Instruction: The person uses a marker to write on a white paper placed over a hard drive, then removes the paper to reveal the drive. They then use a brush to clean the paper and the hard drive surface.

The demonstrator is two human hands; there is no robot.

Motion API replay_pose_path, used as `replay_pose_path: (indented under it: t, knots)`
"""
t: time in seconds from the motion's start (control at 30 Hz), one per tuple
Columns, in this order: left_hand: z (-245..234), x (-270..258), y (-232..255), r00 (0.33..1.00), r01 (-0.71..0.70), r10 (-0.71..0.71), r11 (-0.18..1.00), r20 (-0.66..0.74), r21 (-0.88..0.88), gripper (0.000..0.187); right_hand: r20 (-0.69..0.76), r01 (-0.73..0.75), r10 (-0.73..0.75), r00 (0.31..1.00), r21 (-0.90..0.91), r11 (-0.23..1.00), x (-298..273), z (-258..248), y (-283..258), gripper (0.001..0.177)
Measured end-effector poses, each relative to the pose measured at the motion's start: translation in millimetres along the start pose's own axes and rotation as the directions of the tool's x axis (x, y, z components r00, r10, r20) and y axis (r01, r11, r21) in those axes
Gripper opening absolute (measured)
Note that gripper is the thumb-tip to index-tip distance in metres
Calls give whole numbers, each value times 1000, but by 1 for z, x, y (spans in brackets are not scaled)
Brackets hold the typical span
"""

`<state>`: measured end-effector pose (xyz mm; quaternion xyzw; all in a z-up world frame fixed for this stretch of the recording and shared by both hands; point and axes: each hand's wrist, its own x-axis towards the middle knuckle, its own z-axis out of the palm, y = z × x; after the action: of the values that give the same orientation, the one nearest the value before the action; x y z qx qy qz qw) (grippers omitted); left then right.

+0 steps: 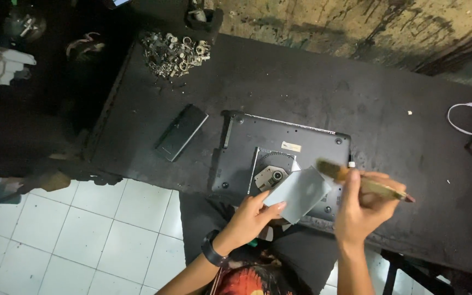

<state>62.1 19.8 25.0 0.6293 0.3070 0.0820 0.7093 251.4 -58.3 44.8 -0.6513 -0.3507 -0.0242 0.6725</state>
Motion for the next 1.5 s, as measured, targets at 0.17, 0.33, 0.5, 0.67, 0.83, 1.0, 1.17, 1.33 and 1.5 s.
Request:
replay_pose_path:
  t: [0.17,0.33,0.5,0.67,0.83,1.0,1.17,1.33,1.5]
  knots:
    - [4,0,-15,990,-115,109,991,-95,-66,57,72,212,-199,977,-338,917,0,-20,48,19]
    - [4,-4,3,991,-86,60,971,-121,-223,56,20,-14,15,1000,-53,998,-8,-17,17,26]
    - [2,0,20,968,-146,47,903,-246,-403,60,-65,57,-70,995,-178,982,-12,-14,22,23]
    - [5,0,27,949,-120,-45,863,-311,-491,59,288,-3,5,958,-6,1000,-26,-17,-16,9]
    - [6,5,24,947,-136,-47,837,-317,-529,62,220,140,-99,970,-178,974,-39,-30,1,13]
    - [1,3,16,910,-196,-42,833,-412,-517,57,180,0,-6,984,34,999,-41,-44,8,24]
    - [5,0,25,973,-2,-100,900,-210,-437,59,225,308,-313,923,59,950,-7,-34,37,34]
    - [3,-3,19,991,-65,8,900,-135,-430,62,311,263,-253,916,11,965,-5,-36,29,15]
    - [1,-3,10,995,-32,-3,931,-95,-365,60,206,281,-257,944,-100,954,4,-39,22,32]
